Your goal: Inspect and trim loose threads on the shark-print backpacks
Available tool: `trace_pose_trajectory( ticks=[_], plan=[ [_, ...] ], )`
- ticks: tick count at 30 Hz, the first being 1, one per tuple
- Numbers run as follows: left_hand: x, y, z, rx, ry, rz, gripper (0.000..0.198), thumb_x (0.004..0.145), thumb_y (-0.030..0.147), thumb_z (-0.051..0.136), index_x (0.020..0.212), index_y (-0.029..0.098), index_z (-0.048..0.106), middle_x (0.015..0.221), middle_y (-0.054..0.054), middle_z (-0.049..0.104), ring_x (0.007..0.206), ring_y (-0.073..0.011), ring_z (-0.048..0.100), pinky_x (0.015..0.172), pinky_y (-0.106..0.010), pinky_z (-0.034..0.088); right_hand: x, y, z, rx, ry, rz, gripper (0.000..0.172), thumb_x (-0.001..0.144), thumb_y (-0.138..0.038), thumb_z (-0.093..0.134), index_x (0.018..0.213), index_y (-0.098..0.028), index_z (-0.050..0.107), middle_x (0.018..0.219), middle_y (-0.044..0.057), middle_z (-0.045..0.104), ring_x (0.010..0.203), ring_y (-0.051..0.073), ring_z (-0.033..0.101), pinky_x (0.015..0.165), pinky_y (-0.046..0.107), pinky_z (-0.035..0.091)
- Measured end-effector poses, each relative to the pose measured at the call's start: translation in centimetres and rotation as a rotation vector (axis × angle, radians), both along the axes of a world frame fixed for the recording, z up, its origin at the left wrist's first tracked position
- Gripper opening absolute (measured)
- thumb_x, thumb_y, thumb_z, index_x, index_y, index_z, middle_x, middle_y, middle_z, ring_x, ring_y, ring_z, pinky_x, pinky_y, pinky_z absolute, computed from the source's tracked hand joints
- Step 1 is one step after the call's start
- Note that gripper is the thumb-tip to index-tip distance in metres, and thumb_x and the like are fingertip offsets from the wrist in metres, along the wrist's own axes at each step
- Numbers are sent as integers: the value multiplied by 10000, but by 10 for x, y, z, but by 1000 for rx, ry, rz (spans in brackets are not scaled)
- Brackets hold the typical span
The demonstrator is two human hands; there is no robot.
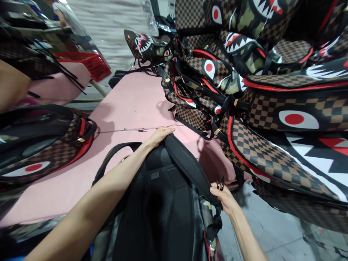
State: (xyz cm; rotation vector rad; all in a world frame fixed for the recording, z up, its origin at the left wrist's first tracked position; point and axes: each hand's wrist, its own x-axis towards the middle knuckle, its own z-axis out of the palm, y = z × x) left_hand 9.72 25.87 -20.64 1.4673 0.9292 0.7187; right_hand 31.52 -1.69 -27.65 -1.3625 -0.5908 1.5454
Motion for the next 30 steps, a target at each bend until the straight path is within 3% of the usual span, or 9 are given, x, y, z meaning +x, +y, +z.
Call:
trace_pose_trajectory(
  ticks=[5,8,11,13,18,26,28,30],
  plan=[
    [2,-1,0,99,44,-24,508,701,476,585,452,192,246,421,74,221,393,-41,194,418,-222,143,1,-7,-2,4,-7,-20,300,577,-415,765,663,-152,649,580,-3,589,538,113,504,519,230,366],
    [3,-5,2,166,78,-72,515,704,433,586,454,192,207,451,69,177,422,-45,162,440,-235,130,5,-4,2,37,-25,43,316,587,-439,755,695,-158,656,599,-1,595,567,125,514,547,244,385],
    [4,-12,3,316,169,-158,485,745,409,531,474,190,194,481,59,169,443,-55,163,460,-245,144,4,14,18,88,-83,132,334,620,-458,724,796,-179,670,703,16,630,663,150,546,630,270,418],
    [4,-17,4,417,242,-174,459,777,404,479,486,190,196,491,53,170,447,-63,170,466,-251,151,-2,33,31,116,-188,120,329,638,-456,702,835,-195,663,728,7,625,658,143,532,620,262,408],
    [4,-25,5,501,313,-160,430,788,387,451,478,187,229,486,49,190,450,-73,199,469,-252,173,-23,72,56,202,-357,14,270,632,-419,681,683,-173,581,591,-49,508,546,90,401,522,221,297],
    [3,-31,3,620,354,-125,392,818,350,453,470,170,427,516,26,418,530,-105,398,575,-237,320,-32,76,56,117,-170,22,313,567,-408,673,568,-180,458,464,-90,347,436,51,223,444,225,160],
    [1,-44,8,780,365,-68,302,837,321,457,605,169,577,667,-12,575,712,-151,513,733,-271,369,-34,76,59,114,-138,43,316,552,-385,678,546,-182,437,455,-95,321,428,44,201,440,225,138],
    [0,-63,13,998,368,-46,210,849,316,485,839,193,655,889,-46,656,968,-205,524,893,-348,331,-36,75,62,119,-115,56,329,541,-368,687,525,-182,416,451,-98,302,427,39,190,439,225,126]
  ],
)
